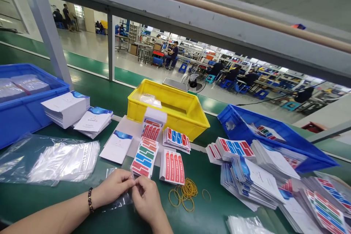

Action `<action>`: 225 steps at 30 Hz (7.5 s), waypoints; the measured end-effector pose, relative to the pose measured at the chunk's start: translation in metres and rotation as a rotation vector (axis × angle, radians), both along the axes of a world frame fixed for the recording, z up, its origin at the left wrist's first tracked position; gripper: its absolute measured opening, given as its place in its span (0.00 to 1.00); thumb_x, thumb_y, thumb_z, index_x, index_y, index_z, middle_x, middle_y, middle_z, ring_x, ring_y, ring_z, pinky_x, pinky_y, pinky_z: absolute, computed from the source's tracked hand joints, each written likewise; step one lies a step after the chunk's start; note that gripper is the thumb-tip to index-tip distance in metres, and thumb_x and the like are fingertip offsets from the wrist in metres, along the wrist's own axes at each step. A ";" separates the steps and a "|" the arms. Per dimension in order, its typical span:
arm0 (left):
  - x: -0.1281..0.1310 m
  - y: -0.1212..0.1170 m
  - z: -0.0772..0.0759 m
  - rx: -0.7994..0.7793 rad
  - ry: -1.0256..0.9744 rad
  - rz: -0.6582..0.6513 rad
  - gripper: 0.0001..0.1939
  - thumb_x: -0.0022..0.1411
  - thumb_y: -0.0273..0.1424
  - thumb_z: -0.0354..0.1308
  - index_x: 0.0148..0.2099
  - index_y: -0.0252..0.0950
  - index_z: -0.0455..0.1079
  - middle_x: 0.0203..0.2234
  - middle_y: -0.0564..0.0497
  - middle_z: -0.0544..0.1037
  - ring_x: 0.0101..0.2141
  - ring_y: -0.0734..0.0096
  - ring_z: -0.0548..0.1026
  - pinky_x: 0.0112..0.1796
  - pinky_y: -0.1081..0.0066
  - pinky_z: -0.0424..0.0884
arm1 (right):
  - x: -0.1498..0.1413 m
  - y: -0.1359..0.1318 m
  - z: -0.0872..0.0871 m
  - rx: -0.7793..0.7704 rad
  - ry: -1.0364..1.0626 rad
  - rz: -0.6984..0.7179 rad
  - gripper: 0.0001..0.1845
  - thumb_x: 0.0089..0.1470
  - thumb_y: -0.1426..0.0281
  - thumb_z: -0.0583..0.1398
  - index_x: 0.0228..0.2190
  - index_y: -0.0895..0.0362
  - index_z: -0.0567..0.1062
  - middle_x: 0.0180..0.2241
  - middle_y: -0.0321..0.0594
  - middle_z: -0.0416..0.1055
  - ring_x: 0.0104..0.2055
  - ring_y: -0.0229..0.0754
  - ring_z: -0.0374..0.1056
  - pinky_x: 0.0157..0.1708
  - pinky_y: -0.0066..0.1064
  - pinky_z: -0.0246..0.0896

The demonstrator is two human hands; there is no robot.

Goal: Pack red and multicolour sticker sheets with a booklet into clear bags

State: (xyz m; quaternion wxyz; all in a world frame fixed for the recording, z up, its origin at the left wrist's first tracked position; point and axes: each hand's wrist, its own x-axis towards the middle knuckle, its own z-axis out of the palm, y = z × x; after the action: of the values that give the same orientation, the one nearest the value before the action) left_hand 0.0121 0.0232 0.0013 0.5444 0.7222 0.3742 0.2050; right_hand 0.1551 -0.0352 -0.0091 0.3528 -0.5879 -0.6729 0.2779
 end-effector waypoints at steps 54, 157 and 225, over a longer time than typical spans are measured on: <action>-0.008 -0.011 -0.014 0.209 0.229 -0.647 0.04 0.50 0.25 0.59 0.25 0.37 0.72 0.16 0.57 0.71 0.18 0.77 0.64 0.19 0.79 0.55 | -0.057 0.082 0.010 0.310 -0.665 0.213 0.29 0.42 0.69 0.64 0.48 0.57 0.65 0.47 0.50 0.64 0.48 0.53 0.59 0.48 0.46 0.53; 0.002 -0.004 -0.015 -0.765 -0.496 0.047 0.25 0.46 0.43 0.64 0.41 0.29 0.70 0.35 0.41 0.78 0.34 0.59 0.76 0.40 0.60 0.69 | 0.035 0.001 0.020 -0.149 0.510 -0.335 0.20 0.45 0.59 0.62 0.38 0.55 0.68 0.20 0.29 0.63 0.21 0.35 0.61 0.22 0.25 0.56; 0.002 0.000 0.001 -0.204 -0.211 0.037 0.05 0.47 0.26 0.55 0.22 0.31 0.67 0.20 0.54 0.70 0.24 0.75 0.66 0.28 0.75 0.62 | 0.015 0.005 0.021 -0.167 0.196 0.017 0.08 0.46 0.71 0.57 0.18 0.58 0.69 0.21 0.35 0.65 0.25 0.37 0.60 0.26 0.26 0.54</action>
State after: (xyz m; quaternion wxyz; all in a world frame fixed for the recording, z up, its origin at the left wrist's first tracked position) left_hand 0.0136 0.0231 0.0025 0.6472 0.6306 0.3473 0.2506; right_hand 0.1704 -0.0304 0.0123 0.3645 -0.5792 -0.6148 0.3920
